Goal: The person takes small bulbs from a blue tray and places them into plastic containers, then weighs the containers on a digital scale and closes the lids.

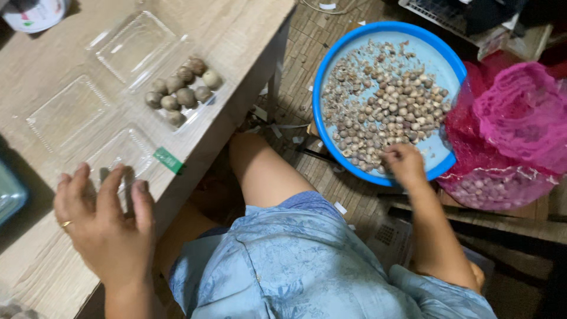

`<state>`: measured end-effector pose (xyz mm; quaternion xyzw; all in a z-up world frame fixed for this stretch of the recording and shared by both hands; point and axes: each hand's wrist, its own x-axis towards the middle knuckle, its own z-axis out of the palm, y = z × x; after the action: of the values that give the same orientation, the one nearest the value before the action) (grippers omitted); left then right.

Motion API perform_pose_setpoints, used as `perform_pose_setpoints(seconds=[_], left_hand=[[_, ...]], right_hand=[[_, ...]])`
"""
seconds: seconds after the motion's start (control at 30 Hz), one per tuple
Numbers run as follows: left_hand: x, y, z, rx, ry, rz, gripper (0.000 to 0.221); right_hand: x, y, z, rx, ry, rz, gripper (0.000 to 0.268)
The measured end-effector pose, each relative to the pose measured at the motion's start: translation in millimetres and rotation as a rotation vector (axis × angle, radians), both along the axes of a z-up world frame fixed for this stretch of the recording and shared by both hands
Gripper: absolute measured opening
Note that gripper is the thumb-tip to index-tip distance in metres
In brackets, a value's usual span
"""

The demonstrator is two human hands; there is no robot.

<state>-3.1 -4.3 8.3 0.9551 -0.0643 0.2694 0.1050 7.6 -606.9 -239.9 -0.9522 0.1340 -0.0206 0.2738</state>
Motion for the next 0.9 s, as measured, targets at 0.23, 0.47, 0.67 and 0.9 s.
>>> perform_pose_setpoints(seconds=[0.23, 0.47, 0.67, 0.9], left_hand=[[-2.0, 1.8, -6.1, 0.015, -0.052, -0.003, 0.019], [-1.1, 1.7, -5.4, 0.017, -0.038, 0.011, 0.019], [-0.2, 2.2, -6.4, 0.014, -0.044, 0.0, 0.018], [-0.4, 1.4, -5.5, 0.017, -0.036, 0.015, 0.017]], right_hand=[[15.1, 62.8, -1.9, 0.197, 0.104, 0.08, 0.026], [5.9, 26.5, -50.9, 0.131, 0.069, -0.079, 0.01], [-4.5, 40.4, -62.6, -0.019, 0.157, -0.063, 0.026], [8.4, 50.1, -46.8, 0.679, 0.248, -0.384, 0.011]])
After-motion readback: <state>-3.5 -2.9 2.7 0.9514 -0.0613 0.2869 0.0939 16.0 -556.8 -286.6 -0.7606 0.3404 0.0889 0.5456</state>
